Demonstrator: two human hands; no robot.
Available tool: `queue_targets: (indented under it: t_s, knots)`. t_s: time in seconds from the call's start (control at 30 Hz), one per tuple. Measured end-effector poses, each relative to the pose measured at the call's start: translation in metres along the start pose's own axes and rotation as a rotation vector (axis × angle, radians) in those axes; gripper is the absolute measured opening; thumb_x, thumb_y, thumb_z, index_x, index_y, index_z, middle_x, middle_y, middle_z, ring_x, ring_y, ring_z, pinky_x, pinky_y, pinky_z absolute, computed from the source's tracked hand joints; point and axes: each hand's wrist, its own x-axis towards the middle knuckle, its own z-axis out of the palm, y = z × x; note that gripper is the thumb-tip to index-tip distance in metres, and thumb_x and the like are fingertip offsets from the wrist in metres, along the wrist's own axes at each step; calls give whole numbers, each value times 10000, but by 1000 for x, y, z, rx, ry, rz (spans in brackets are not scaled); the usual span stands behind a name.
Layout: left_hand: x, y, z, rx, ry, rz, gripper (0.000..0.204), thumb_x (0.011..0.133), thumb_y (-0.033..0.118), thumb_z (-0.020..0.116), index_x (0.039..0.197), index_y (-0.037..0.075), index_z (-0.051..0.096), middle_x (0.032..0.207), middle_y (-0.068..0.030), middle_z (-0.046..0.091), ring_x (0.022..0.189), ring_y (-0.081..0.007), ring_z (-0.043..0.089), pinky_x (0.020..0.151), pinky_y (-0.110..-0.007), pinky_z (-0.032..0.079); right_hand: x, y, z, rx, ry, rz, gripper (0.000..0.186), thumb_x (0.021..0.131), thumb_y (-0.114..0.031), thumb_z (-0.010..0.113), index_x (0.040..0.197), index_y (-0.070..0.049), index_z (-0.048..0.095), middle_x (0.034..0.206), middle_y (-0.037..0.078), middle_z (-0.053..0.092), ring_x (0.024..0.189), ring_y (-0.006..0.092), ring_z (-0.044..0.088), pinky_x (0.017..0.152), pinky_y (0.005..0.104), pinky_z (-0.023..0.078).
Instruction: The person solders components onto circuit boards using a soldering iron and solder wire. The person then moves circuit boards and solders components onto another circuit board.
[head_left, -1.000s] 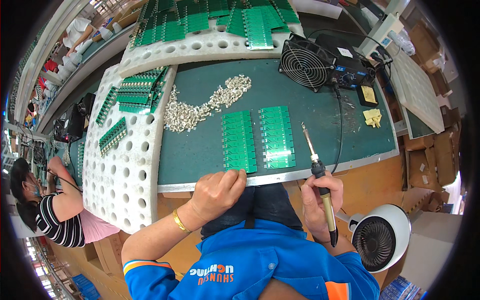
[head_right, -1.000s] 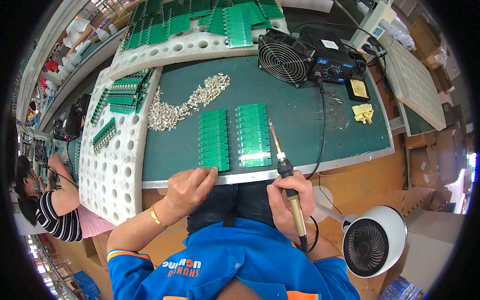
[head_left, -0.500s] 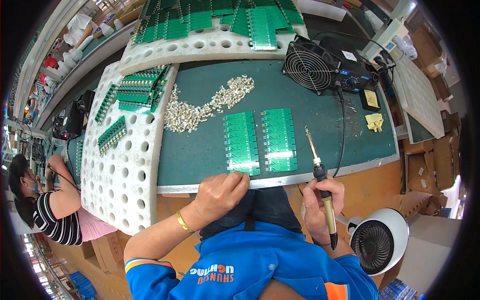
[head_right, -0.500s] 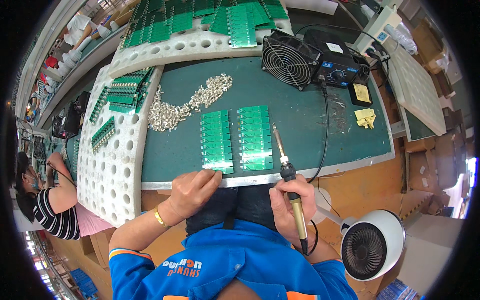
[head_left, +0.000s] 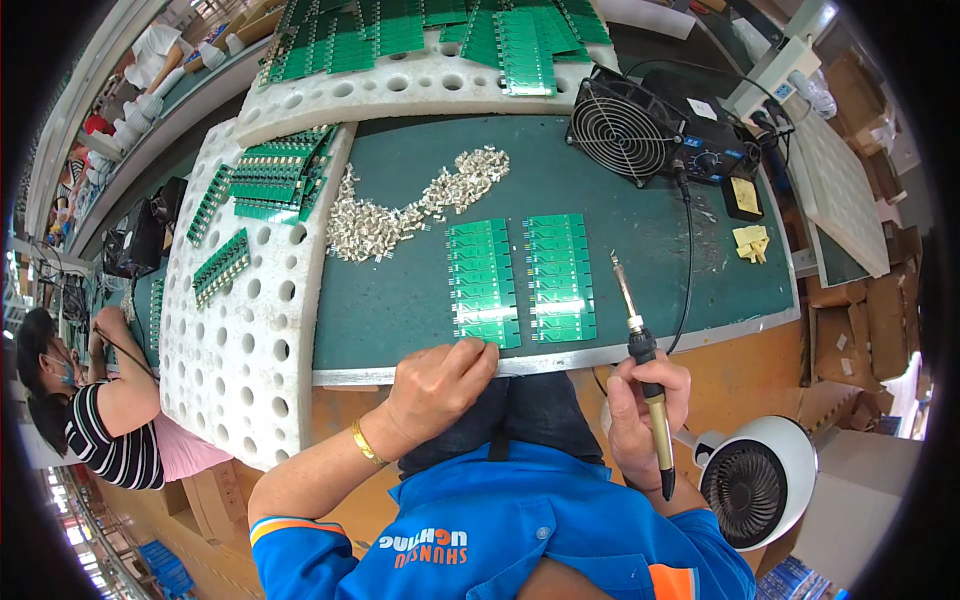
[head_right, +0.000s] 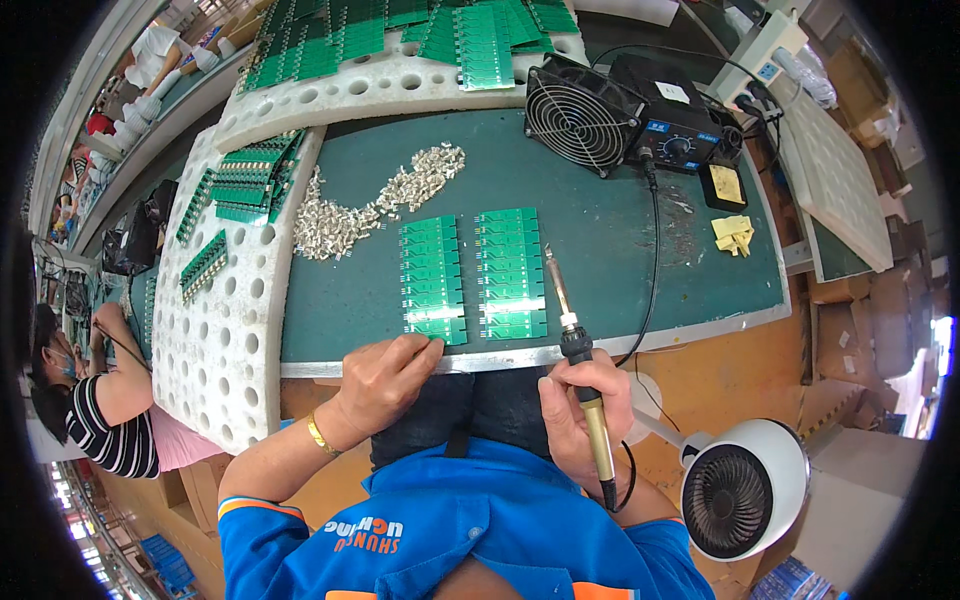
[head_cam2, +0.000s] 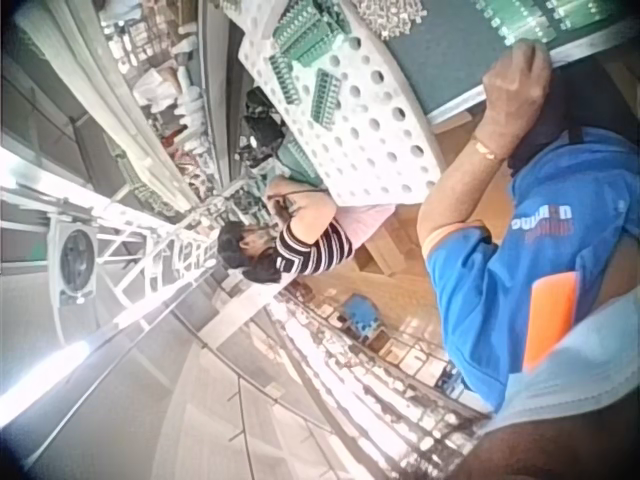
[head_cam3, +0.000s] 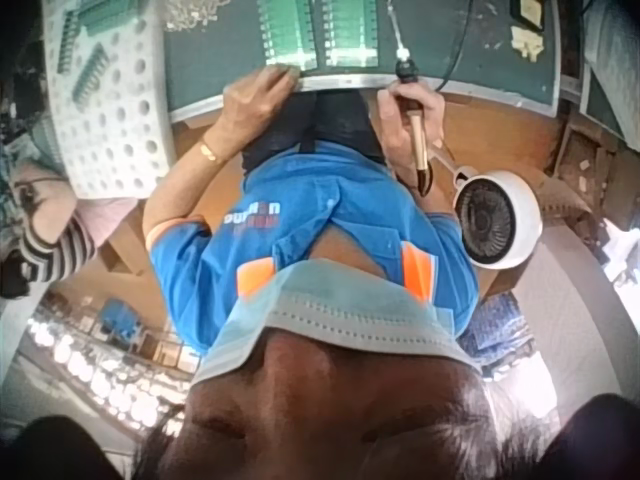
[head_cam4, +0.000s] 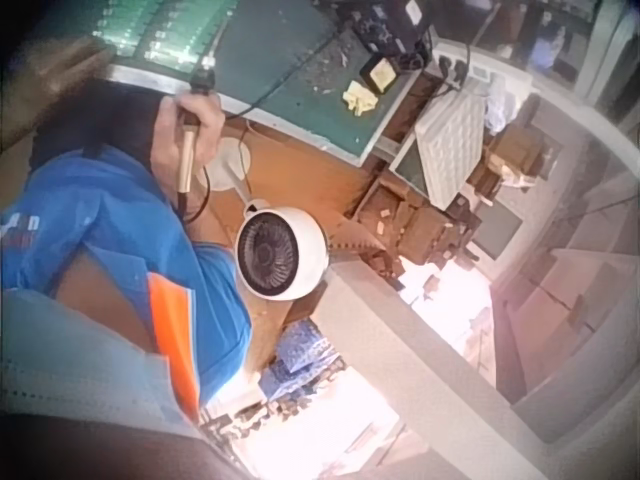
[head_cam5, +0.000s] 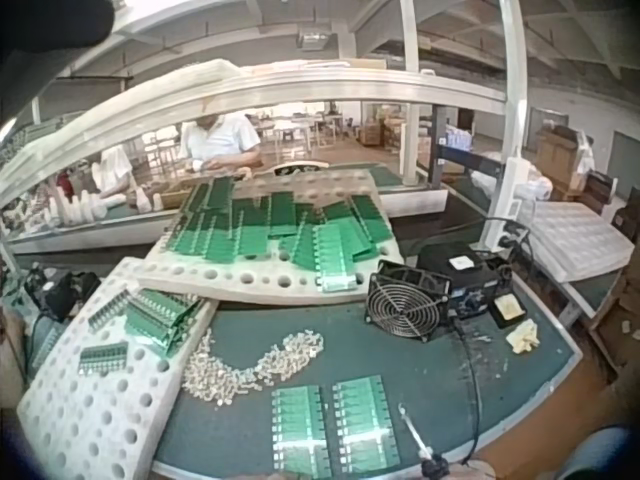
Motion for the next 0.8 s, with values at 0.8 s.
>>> queue_targets:
  t_s: [0.8]
  knots:
    - [-11,54,-32,-828,71,-511,71,831,81,759,885,42,735,689,-58,607,574,-147,540,499,-277,402,-5,3,16,34,-285,-2,334,844,-36,763,1086,-6,535,846,123,639,682,189,588,610,289,499]
